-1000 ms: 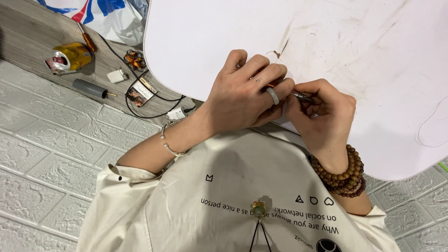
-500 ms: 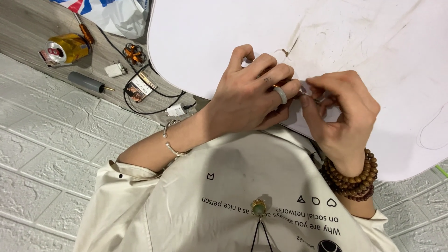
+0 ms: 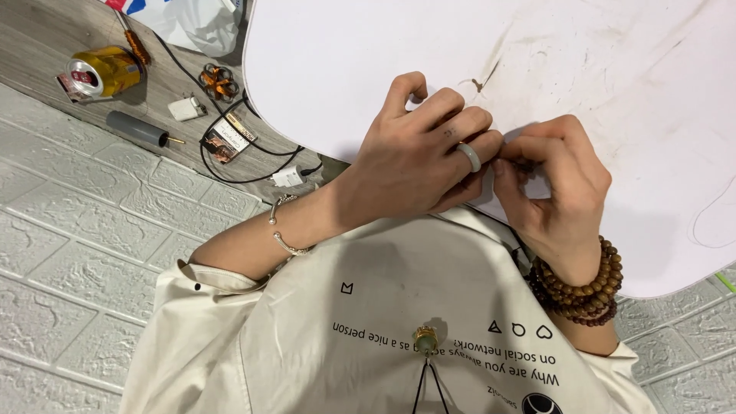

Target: The person is performing fine adjustments on a small motor component, using a specialized tool to manipulate internal parts and their fingers to arrange thin wires.

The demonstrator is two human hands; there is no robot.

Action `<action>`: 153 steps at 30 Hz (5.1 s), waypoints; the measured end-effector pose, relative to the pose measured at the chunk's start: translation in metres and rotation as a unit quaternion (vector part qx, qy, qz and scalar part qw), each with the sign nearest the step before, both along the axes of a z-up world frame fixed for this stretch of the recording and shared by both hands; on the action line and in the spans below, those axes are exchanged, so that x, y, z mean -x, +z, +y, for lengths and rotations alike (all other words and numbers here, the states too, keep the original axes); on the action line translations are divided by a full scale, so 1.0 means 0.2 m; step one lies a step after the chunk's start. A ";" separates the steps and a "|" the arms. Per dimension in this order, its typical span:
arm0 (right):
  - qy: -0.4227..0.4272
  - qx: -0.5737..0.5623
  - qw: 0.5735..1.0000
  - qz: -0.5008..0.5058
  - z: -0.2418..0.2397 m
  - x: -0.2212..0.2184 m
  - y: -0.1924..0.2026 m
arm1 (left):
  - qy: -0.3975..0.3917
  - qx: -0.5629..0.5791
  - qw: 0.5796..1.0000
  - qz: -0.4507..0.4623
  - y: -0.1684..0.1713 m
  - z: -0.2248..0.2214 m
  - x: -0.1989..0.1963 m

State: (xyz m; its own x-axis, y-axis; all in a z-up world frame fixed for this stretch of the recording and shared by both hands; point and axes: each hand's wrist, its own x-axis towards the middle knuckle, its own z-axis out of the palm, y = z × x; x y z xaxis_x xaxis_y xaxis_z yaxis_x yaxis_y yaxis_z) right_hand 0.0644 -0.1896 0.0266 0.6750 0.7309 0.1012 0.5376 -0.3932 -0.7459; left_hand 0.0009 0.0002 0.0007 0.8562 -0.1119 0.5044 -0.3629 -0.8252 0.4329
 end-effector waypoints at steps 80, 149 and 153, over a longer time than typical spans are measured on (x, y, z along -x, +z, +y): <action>-0.084 -0.101 0.963 0.234 0.00 0.05 0.00 | 0.027 0.018 0.999 0.021 -0.02 -0.05 0.02; -0.079 -0.066 0.994 -0.033 -0.02 0.12 -0.11 | 0.046 -0.008 0.997 0.067 -0.03 -0.05 0.06; -0.075 -0.069 0.994 -0.043 -0.01 0.11 -0.10 | 0.024 -0.030 0.995 0.096 0.01 -0.02 0.06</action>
State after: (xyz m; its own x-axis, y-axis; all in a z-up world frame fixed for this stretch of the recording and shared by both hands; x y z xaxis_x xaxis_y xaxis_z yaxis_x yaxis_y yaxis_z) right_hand 0.0431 -0.1920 0.0073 0.7592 0.5987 0.2551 0.5451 -0.3708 -0.7519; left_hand -0.0109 -0.0038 0.0028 0.9413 -0.0933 0.3246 -0.2373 -0.8665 0.4391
